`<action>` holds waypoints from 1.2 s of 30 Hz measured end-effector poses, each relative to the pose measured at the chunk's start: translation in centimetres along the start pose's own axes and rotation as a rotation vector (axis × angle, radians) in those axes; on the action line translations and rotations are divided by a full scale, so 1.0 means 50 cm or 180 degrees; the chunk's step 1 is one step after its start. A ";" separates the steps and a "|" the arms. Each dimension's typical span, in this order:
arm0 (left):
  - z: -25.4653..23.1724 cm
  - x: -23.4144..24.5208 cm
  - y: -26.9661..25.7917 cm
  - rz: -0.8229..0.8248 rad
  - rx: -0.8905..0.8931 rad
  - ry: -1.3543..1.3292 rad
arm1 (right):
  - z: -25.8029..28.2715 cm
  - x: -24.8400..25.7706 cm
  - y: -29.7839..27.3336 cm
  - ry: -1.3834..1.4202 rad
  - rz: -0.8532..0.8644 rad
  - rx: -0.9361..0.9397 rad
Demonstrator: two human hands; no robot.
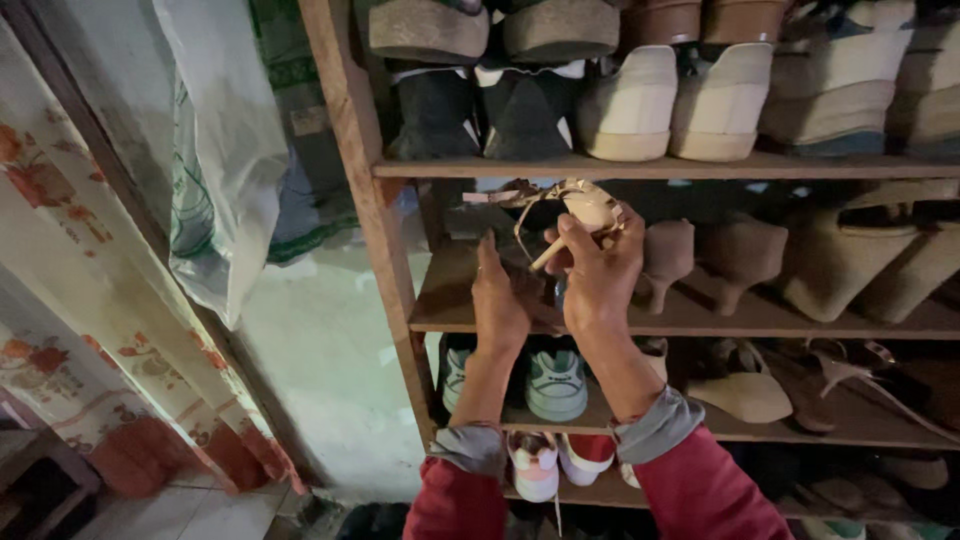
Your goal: The person picks up high-heeled shoes, sandals, and slippers from a rack and a basket, brushes them by hand, and places them back on a shelf.
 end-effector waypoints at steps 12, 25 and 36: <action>0.014 0.033 -0.005 0.0717 0.0074 -0.0213 | -0.023 -0.093 -0.053 0.0368 0.0402 0.0006; 0.012 0.176 -0.069 0.0580 -0.0478 0.1826 | -0.103 -0.253 -0.108 -0.3163 0.1596 0.0207; -0.002 0.190 -0.039 0.0700 -0.1338 0.5137 | -0.119 -0.250 -0.142 -0.4147 0.1767 0.0256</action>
Point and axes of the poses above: each hand's wrist, its own y-axis towards the middle knuckle, its own x-axis out of the back of the hand, z = x × y, the point moved 6 cm from there along y, towards the middle knuckle, and after that the axes turned 2 degrees about y, right-handed, at the moved point
